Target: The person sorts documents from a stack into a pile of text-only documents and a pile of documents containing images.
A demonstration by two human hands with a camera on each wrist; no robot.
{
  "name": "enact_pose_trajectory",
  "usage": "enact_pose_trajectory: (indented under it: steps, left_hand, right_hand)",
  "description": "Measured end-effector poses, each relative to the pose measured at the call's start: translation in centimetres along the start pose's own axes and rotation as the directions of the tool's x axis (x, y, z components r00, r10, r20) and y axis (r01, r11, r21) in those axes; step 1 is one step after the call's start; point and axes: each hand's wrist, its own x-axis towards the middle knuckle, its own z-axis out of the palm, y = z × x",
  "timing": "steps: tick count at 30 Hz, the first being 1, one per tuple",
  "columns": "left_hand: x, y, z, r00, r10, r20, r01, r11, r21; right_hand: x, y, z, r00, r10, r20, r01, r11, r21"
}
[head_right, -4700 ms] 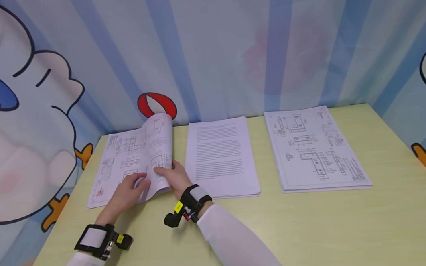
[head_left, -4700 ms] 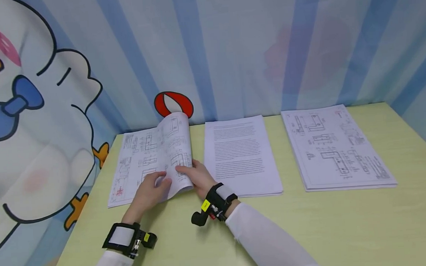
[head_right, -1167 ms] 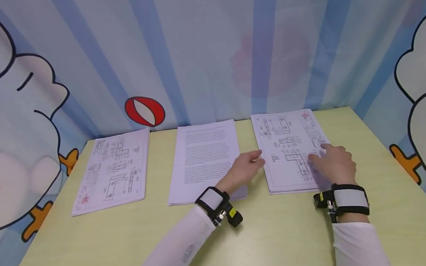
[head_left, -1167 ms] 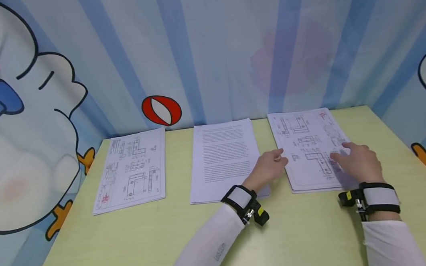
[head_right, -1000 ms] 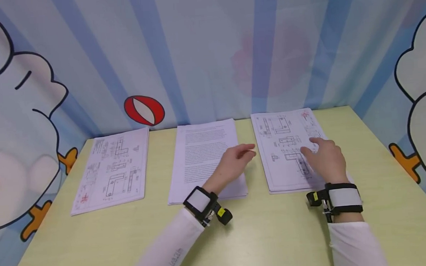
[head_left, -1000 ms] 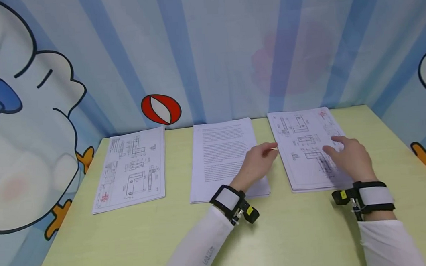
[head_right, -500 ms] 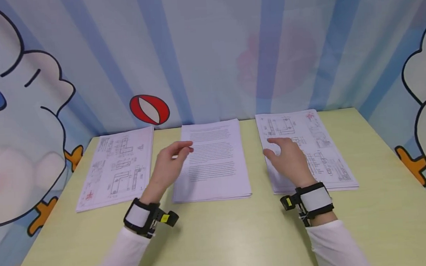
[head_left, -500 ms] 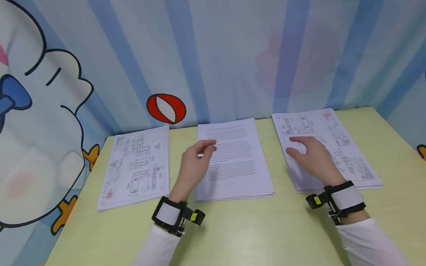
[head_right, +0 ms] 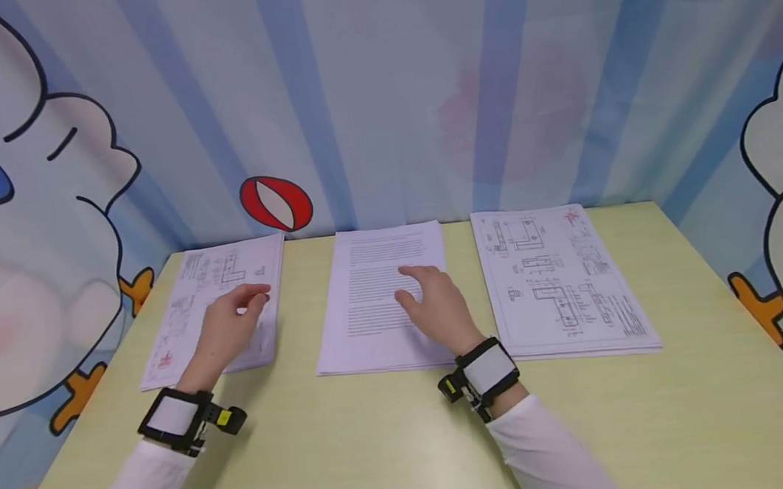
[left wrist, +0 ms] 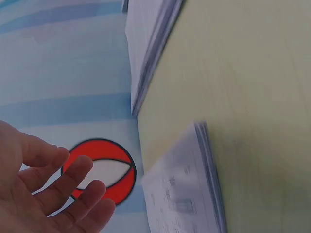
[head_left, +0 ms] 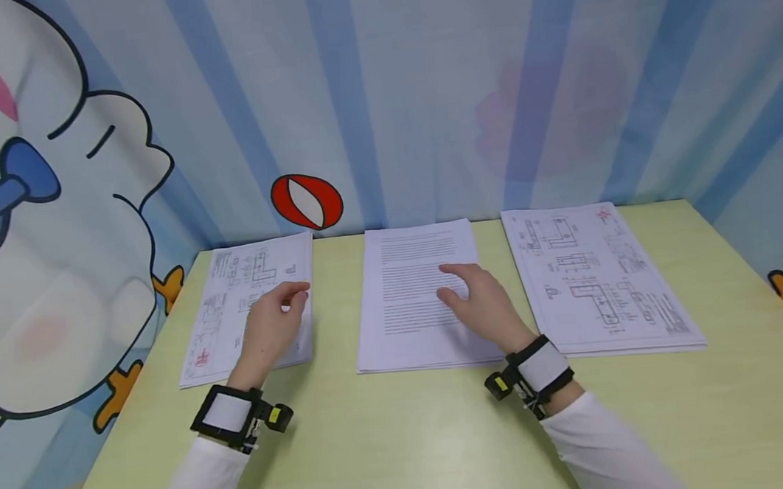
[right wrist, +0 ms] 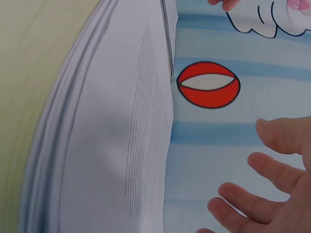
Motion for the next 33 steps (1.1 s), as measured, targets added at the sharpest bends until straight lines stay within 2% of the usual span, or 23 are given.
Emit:
enact_pose_trajectory:
  steps: [3, 6, 7, 9, 11, 14, 18, 21, 24, 26, 29, 31, 33]
  left_hand:
    - [1.1, -6.0, 0.0, 0.998, -0.041, -0.044, 0.045, 0.994, 0.104]
    - [1.9, -12.1, 0.1, 0.991, -0.101, -0.09, 0.118, 0.971, 0.208]
    - [1.9, -13.6, 0.0, 0.987, -0.125, -0.104, 0.147, 0.96, 0.239]
    - [1.3, -14.9, -0.9, 0.978, -0.188, -0.092, 0.207, 0.938, 0.277]
    - [0.3, -14.6, -2.1, 0.967, -0.246, -0.067, 0.255, 0.923, 0.287]
    - [-1.4, -12.8, -4.0, 0.944, -0.329, -0.028, 0.324, 0.908, 0.265]
    - [-2.6, -10.9, -5.5, 0.91, -0.414, 0.018, 0.394, 0.878, 0.27]
    - [-2.8, -10.8, -5.9, 0.897, -0.431, 0.094, 0.388, 0.872, 0.297]
    - [-2.8, -11.0, -5.9, 0.885, -0.429, 0.179, 0.369, 0.883, 0.292]
    - [-2.8, -11.0, -5.8, 0.88, -0.424, 0.213, 0.36, 0.889, 0.285]
    - [-2.7, -10.7, -5.6, 0.874, -0.428, 0.232, 0.363, 0.89, 0.277]
    - [-2.6, -10.4, -5.5, 0.878, -0.416, 0.239, 0.35, 0.896, 0.274]
    - [-2.5, -10.1, -5.4, 0.882, -0.405, 0.241, 0.34, 0.901, 0.269]
  right_hand:
    - [0.5, -1.2, 1.5, 1.0, -0.012, 0.006, 0.012, 0.999, 0.038]
    - [1.0, -2.4, 3.0, 1.0, -0.015, 0.022, 0.012, 0.994, 0.106]
    - [1.2, -2.7, 3.5, 0.999, -0.014, 0.029, 0.01, 0.992, 0.129]
    - [1.4, -3.5, 4.6, 0.999, -0.011, 0.049, 0.002, 0.983, 0.184]
    - [1.6, -4.3, 5.8, 0.997, -0.01, 0.071, -0.007, 0.972, 0.236]
    - [1.8, -5.7, 7.6, 0.992, -0.004, 0.126, -0.036, 0.951, 0.306]
    - [2.3, -7.5, 9.9, 0.973, -0.001, 0.232, -0.077, 0.941, 0.329]
    - [2.7, -8.2, 11.5, 0.954, 0.022, 0.298, -0.126, 0.933, 0.336]
    - [3.1, -8.5, 13.0, 0.937, 0.066, 0.344, -0.195, 0.914, 0.356]
    - [3.4, -8.5, 13.7, 0.925, 0.088, 0.369, -0.237, 0.894, 0.379]
    - [3.6, -8.5, 14.4, 0.905, 0.116, 0.408, -0.308, 0.842, 0.444]
    - [3.6, -8.6, 14.8, 0.888, 0.123, 0.443, -0.366, 0.773, 0.518]
    - [3.7, -8.7, 15.2, 0.873, 0.129, 0.47, -0.421, 0.686, 0.594]
